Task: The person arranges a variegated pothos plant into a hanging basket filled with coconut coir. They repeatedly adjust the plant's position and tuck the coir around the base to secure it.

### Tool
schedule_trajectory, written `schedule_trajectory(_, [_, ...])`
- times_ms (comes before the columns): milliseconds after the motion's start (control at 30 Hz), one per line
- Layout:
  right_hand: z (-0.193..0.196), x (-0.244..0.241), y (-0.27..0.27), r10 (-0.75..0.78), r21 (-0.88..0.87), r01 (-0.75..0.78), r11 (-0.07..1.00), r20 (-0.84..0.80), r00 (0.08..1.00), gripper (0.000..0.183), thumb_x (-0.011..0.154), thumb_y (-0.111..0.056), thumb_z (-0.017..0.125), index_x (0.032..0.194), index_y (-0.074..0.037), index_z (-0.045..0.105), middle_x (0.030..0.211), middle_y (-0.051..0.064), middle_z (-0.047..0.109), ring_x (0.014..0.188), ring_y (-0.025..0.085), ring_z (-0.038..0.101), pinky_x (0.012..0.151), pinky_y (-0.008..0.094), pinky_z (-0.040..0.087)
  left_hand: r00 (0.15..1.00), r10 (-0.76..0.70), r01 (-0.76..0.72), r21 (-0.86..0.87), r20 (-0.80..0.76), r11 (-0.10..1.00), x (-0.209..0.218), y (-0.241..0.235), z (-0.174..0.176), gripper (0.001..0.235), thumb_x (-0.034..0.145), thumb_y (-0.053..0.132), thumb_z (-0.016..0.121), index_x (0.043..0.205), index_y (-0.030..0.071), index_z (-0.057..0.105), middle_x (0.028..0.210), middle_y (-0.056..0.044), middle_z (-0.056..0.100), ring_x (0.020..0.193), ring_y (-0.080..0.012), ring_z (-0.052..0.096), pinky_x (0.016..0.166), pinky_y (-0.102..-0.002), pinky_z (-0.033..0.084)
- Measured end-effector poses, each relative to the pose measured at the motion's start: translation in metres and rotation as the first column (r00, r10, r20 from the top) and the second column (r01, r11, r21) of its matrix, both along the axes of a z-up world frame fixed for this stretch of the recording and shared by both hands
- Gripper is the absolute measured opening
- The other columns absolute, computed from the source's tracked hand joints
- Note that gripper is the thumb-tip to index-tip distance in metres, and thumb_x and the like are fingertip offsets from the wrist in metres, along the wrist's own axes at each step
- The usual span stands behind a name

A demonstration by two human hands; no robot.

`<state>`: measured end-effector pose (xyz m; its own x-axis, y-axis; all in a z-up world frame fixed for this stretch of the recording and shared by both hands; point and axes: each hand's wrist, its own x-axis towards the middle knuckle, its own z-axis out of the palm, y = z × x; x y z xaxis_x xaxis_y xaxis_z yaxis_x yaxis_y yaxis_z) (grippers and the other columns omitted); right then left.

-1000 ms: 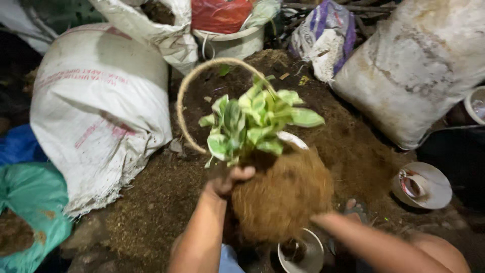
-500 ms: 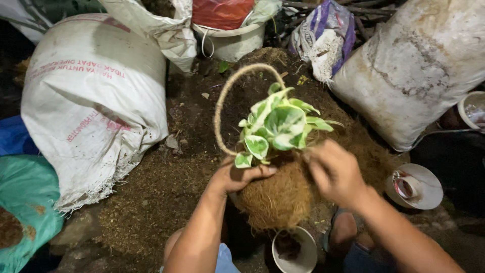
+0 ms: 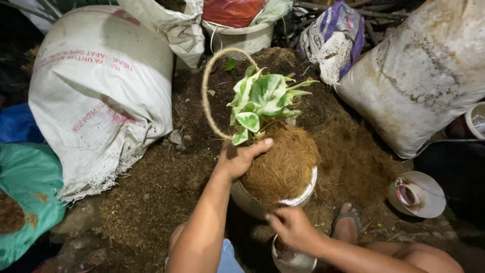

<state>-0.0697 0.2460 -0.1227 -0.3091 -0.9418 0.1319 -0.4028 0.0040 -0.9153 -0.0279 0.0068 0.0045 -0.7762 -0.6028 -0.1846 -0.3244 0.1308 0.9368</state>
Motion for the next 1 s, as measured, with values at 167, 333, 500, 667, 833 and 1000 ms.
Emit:
schedule_trajectory(167, [0.099,-0.027,0.009,-0.025,-0.304,-0.150,0.941,-0.503,0.864,0.025,0.080,-0.001,0.070,0.104,0.003,0.066,0.077,0.010,0.064,0.065,0.023,0.065,0.055,0.034,0.052,0.998,-0.009,0.002,-0.103,-0.069,0.995,0.000,0.007,0.005,0.054,0.074,0.044,0.081,0.117,0.013,0.075,0.116,-0.004,0.079,0.109,-0.0220,0.073,0.100,-0.041,0.056])
schedule_trajectory(333, [0.131,-0.093,-0.005,-0.282,-0.303,0.090,0.949,-0.686,0.671,0.039,0.065,0.004,0.071,0.103,-0.003,0.070,0.073,0.011,0.059,0.061,0.026,0.059,0.055,0.038,0.048,0.966,-0.203,0.184,-0.129,-0.161,0.974,-0.003,0.018,-0.001,0.052,0.079,0.037,0.082,0.123,0.012,0.072,0.120,-0.005,0.077,0.111,-0.0224,0.071,0.102,-0.040,0.055])
schedule_trajectory(500, [0.075,-0.150,-0.027,-0.315,-0.178,0.274,0.945,-0.275,0.908,0.021,0.089,0.001,0.068,0.110,-0.003,0.069,0.098,0.014,0.069,0.088,0.029,0.069,0.077,0.037,0.054,0.875,-0.448,0.467,0.073,-0.184,0.881,-0.004,0.021,-0.016,0.064,0.088,0.042,0.075,0.142,0.011,0.060,0.141,-0.008,0.067,0.130,-0.0252,0.061,0.114,-0.041,0.046])
schedule_trajectory(667, [-0.044,-0.183,-0.035,-0.361,0.497,0.343,0.797,-0.062,0.930,0.020,0.089,-0.005,0.070,0.110,-0.004,0.071,0.100,0.015,0.071,0.093,0.031,0.069,0.083,0.040,0.054,0.766,-0.408,0.537,0.147,-0.496,0.831,0.011,0.021,-0.039,0.084,0.077,0.039,0.083,0.148,0.008,0.050,0.148,-0.015,0.055,0.140,-0.0315,0.050,0.118,-0.051,0.041])
schedule_trajectory(833, [-0.108,-0.096,0.003,-0.099,0.678,0.165,0.716,-0.136,0.986,0.020,0.090,-0.010,0.072,0.109,-0.006,0.073,0.103,0.016,0.073,0.097,0.032,0.069,0.089,0.043,0.053,0.656,-0.291,0.665,0.351,-0.697,0.660,0.008,0.002,-0.048,0.070,0.090,0.041,0.074,0.147,0.003,0.058,0.139,-0.015,0.062,0.133,-0.0313,0.058,0.115,-0.049,0.048])
schedule_trajectory(1000, [-0.007,-0.016,0.028,0.195,0.301,-0.100,0.948,-0.302,0.933,0.017,0.090,-0.014,0.075,0.106,-0.007,0.075,0.095,0.016,0.073,0.090,0.033,0.071,0.081,0.043,0.056,0.844,-0.005,0.363,0.566,-0.536,0.740,0.024,-0.020,-0.030,0.067,0.081,0.035,0.076,0.137,0.001,0.061,0.129,-0.017,0.066,0.115,-0.0313,0.063,0.100,-0.046,0.052])
